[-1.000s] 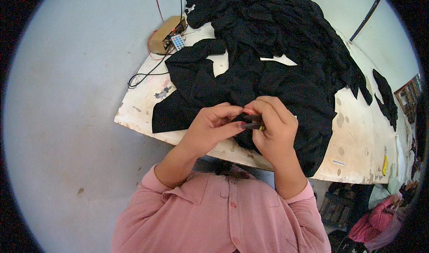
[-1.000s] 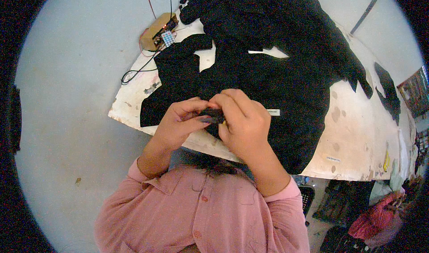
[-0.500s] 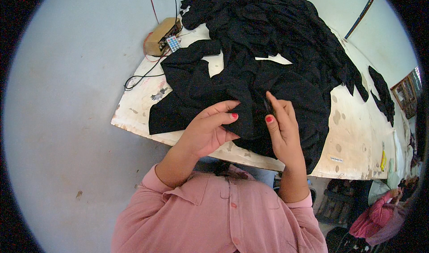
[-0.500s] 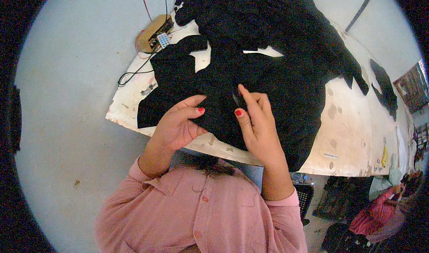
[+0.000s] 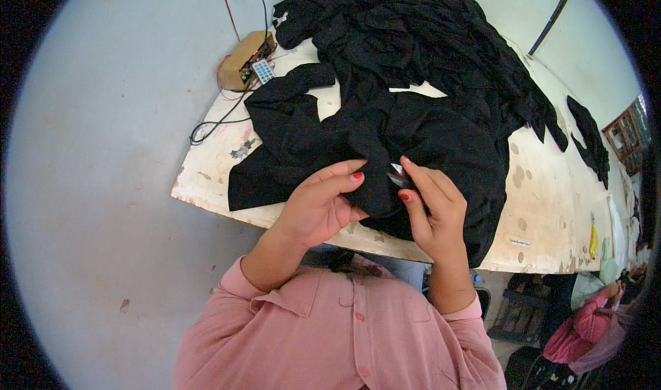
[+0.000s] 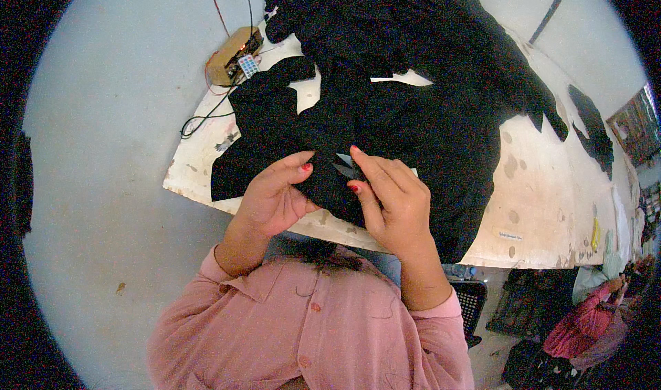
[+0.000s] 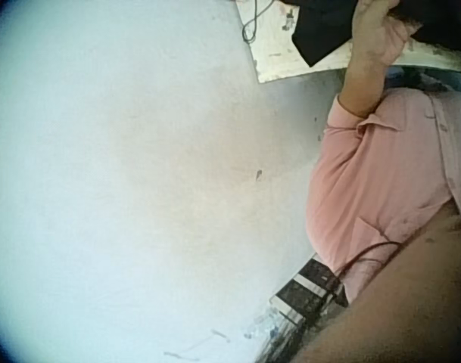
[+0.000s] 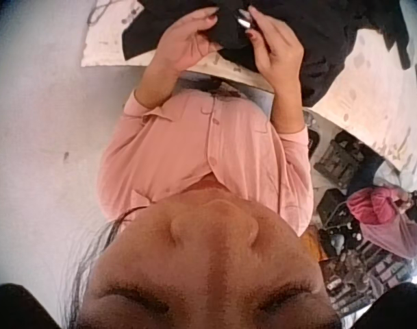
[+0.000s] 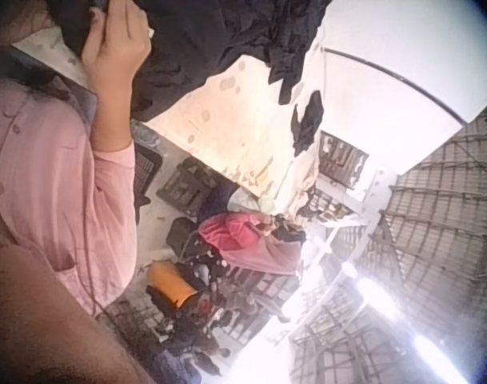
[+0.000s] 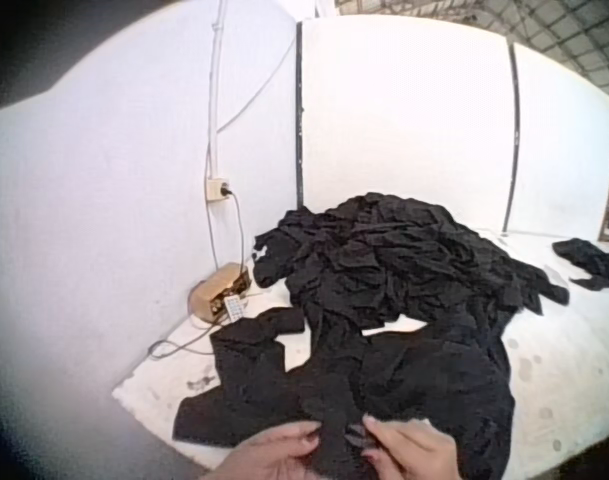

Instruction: The person uses small scissors to cut off tags and loose threads from a black garment laid on a table. The person repeatedly lifts, turns, and repositions the garment to access different tag locations, then snips them off.

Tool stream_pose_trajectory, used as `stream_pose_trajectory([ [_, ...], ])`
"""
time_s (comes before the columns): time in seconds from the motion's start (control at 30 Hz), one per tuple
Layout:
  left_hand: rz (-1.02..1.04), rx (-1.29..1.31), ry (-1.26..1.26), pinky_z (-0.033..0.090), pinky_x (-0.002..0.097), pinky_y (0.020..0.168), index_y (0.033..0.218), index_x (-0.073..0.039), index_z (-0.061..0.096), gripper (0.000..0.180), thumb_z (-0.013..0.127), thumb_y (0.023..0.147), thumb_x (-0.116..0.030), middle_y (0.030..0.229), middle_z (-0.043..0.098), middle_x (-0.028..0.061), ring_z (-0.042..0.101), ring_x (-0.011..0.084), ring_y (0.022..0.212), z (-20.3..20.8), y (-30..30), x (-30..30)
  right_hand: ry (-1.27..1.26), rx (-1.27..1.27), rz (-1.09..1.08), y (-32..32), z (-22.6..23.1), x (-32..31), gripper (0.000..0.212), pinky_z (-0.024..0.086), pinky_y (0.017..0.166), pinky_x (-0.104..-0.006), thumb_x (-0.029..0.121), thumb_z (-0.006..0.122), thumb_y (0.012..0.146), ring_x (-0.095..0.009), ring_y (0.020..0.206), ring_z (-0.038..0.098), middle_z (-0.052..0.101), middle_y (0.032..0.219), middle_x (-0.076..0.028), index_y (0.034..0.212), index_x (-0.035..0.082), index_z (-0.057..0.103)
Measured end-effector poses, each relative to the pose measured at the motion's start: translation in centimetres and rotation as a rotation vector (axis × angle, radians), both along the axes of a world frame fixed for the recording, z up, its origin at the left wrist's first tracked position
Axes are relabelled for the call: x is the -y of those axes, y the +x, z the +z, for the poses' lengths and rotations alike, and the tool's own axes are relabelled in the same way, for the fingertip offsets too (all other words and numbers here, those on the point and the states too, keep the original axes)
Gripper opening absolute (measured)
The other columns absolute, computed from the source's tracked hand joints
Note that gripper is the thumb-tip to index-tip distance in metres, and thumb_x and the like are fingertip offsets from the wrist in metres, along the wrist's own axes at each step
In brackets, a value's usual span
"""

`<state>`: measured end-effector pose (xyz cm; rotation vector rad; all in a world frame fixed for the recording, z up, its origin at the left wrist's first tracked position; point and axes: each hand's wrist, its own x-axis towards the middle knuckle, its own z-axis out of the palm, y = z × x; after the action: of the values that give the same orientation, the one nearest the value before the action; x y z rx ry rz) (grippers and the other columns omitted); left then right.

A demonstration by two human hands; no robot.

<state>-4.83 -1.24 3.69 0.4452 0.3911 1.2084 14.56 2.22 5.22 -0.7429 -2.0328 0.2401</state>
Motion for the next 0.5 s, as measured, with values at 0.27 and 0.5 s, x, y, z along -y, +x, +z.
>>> stream_pose_trajectory([
  [0.27, -0.060, 0.060, 0.031, 0.050, 0.0497, 0.091, 0.123, 0.000, 0.053, 0.032, 0.048, 0.092, -0.006, 0.118, 0.060, 0.0160, 0.060, 0.0325, 0.107, -0.48, -0.32, -0.16, 0.082, 0.027, -0.012, -0.08, 0.50, -0.18, 0.034, 0.047, 0.058, -0.0312, 0.008, 0.069, 0.076, -0.023, 0.064, 0.058, 0.067, 0.090, -0.010, 0.110, 0.005, 0.066],
  [0.5, 0.059, -0.104, 0.074, 0.049, 0.0476, 0.093, 0.122, 0.000, 0.054, 0.030, 0.049, 0.092, -0.004, 0.118, 0.060, 0.0150, 0.059, 0.0302, 0.108, -0.55, 0.25, 0.02, 0.154, 0.072, -0.080, -0.21, 0.82, -0.27, 0.034, 0.046, 0.054, -0.0301, 0.007, 0.068, 0.076, -0.021, 0.062, 0.057, 0.066, 0.089, -0.009, 0.110, 0.006, 0.066],
])
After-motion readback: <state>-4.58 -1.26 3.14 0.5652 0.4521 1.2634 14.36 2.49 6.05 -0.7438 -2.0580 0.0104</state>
